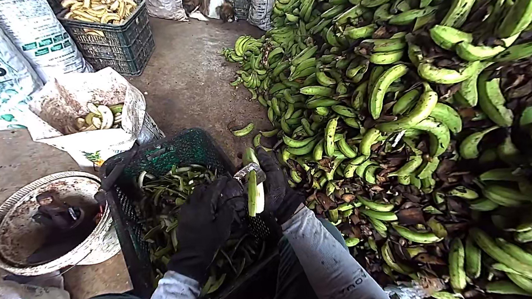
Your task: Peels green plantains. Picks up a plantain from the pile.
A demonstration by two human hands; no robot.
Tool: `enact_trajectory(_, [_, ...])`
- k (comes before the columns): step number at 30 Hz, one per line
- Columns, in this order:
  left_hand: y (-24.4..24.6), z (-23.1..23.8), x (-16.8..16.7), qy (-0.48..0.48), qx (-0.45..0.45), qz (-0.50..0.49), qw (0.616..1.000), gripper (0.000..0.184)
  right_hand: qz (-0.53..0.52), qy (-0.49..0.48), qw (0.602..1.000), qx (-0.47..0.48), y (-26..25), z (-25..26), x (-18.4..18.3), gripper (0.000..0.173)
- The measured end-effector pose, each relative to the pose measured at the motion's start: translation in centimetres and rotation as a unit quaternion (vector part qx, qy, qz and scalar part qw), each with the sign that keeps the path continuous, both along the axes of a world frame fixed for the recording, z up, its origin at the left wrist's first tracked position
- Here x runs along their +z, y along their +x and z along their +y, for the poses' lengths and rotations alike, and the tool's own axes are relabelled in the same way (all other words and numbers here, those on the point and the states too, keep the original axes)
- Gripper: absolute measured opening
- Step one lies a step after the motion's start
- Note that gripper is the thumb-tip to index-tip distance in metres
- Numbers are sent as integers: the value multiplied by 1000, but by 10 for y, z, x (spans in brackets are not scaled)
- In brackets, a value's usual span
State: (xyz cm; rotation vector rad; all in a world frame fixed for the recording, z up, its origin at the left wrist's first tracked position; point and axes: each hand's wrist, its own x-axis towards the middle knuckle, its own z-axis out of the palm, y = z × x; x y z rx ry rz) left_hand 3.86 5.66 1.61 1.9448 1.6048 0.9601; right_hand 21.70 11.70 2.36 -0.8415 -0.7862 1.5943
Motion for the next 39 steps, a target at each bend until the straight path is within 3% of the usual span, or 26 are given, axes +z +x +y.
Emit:
enact_trajectory(3, [-11, 7, 9, -78, 37, -63, 994, 46, -104, 100, 980, 134, 1, -12, -1, 38])
enact_trajectory(6, [-27, 16, 14, -140, 95, -109, 979, 44, -129, 94, 960, 231, -4, -17, 4, 44])
enact_trajectory(7, [-31, 17, 13, -152, 104, -116, 976, 45, -116, 82, 962, 234, -3, -16, 1, 48])
enact_trajectory(10, [-37, 15, 11, -148, 83, -104, 980, 45, 2, -2, 985, 174, 3, -8, -5, 38])
enact_trajectory(13, [-28, 6, 7, -79, 12, -19, 997, 54, 115, -114, 982, 96, 16, 3, -1, 60])
enact_trajectory(15, [-19, -3, 2, -4, -43, 49, 998, 62, 158, -104, 978, 88, 29, 8, -6, 60])
enact_trajectory(17, [-8, -10, -6, 120, -73, 90, 986, 65, 176, -108, 972, 112, 40, 15, -13, 62])
enact_trajectory(19, [3, -15, -9, 179, -87, 108, 974, 62, 163, -133, 970, 119, 45, 17, -14, 65])
enact_trajectory(22, [14, -18, -6, 102, -89, 101, 986, 55, 71, -163, 979, 98, 34, 8, -6, 53])
enact_trajectory(26, [6, 2, -5, -70, -27, 28, 997, 49, 62, -96, 982, 151, 13, -4, -4, 50])
enact_trajectory(30, [-24, 20, -10, -143, 91, -90, 981, 45, -18, 6, 980, 197, 11, -13, -8, 44])
enact_trajectory(32, [-38, 23, -14, -157, 125, -170, 965, 49, -24, 13, 982, 186, 12, -16, -5, 41])
enact_trajectory(34, [-43, 22, -13, -165, 127, -278, 938, 50, -126, 62, 979, 148, 11, -16, -5, 40])
enact_trajectory(36, [-39, 16, -6, -176, 99, -405, 892, 43, -284, 148, 939, 125, 4, -17, -3, 45])
enact_trajectory(39, [-26, -2, 1, -215, 40, -532, 818, 30, -407, 254, 871, 110, -25, -26, -6, 41])
